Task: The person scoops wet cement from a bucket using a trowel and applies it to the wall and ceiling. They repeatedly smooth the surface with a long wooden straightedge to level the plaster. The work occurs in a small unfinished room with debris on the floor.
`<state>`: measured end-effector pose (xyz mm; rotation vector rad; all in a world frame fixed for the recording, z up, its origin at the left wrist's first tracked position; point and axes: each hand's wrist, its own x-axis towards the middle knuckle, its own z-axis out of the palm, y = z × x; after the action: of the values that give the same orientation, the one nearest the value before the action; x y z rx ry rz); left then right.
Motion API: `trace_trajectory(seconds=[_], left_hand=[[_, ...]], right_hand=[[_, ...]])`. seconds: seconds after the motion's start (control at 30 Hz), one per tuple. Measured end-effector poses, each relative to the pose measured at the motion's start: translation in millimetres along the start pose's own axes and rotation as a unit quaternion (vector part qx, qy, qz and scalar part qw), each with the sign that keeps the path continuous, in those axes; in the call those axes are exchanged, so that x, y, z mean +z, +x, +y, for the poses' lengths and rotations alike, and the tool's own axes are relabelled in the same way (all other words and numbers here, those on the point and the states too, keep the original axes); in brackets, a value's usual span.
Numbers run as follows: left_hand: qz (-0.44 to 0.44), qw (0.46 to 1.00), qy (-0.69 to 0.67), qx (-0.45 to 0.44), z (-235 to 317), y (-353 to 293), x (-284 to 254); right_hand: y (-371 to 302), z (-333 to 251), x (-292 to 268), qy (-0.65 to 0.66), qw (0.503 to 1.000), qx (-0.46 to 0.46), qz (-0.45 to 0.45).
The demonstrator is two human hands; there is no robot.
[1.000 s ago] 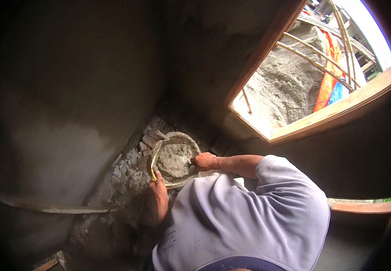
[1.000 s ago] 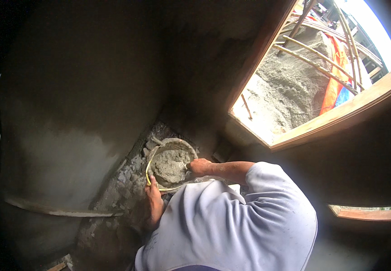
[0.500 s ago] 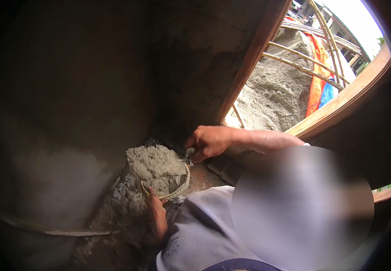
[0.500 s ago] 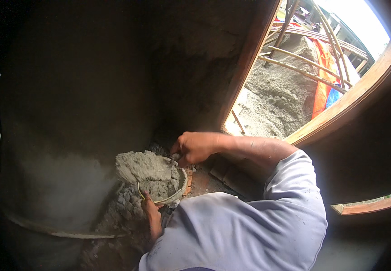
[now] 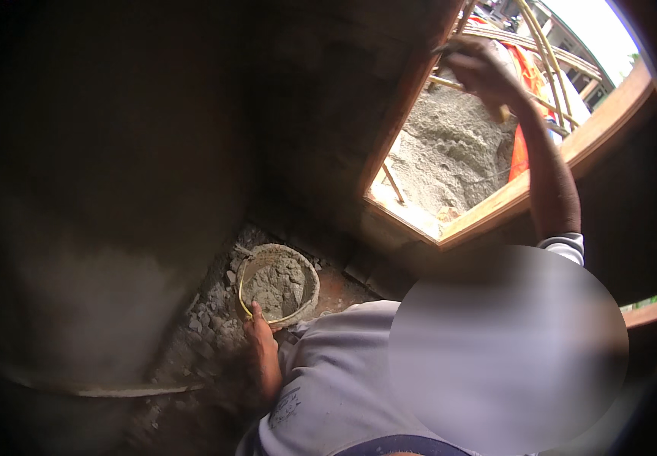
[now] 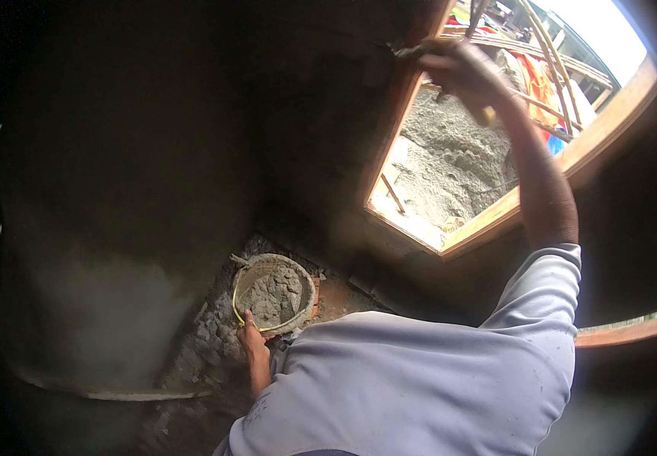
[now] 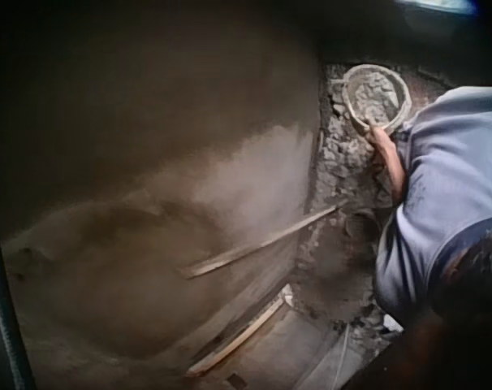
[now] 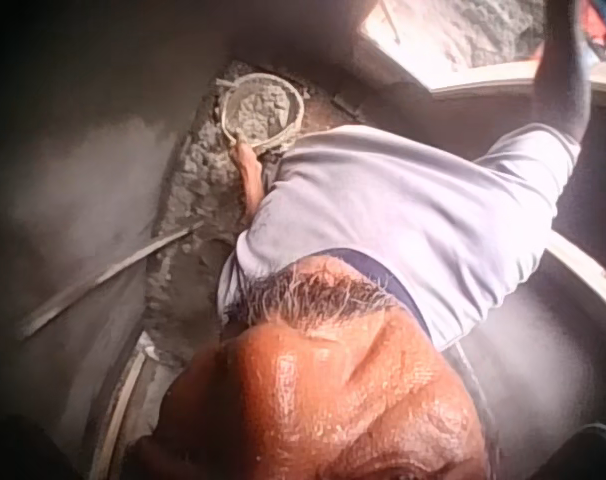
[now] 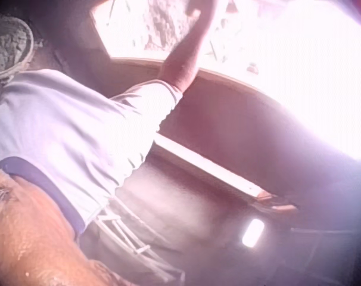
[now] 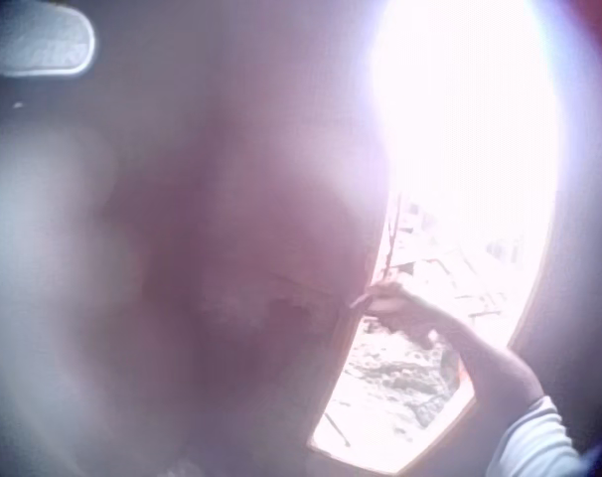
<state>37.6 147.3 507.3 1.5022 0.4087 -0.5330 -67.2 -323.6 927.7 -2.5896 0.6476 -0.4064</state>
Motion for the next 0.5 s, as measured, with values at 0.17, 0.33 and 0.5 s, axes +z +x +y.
trace_trajectory(seconds=[0.17, 0.33, 0.5], left_hand=[[-0.004, 1.0, 0.016, -0.013, -0.3, 7.4, -3.2], [-0.036, 0.998, 0.047, 0.033, -0.8, 0.4, 2.4], [-0.064, 0.991, 0.077, 0.086, -5.6, -2.3, 2.1]], right_hand=[[-58.3, -24.7, 194.3, -0.037, 0.969, -0.07, -0.235], [-90.3, 4.1, 365.3, -0.258, 0.888, -0.203, -0.322], [-128.2, 2.8, 473.1, -0.288, 0.867, -0.17, -0.368]])
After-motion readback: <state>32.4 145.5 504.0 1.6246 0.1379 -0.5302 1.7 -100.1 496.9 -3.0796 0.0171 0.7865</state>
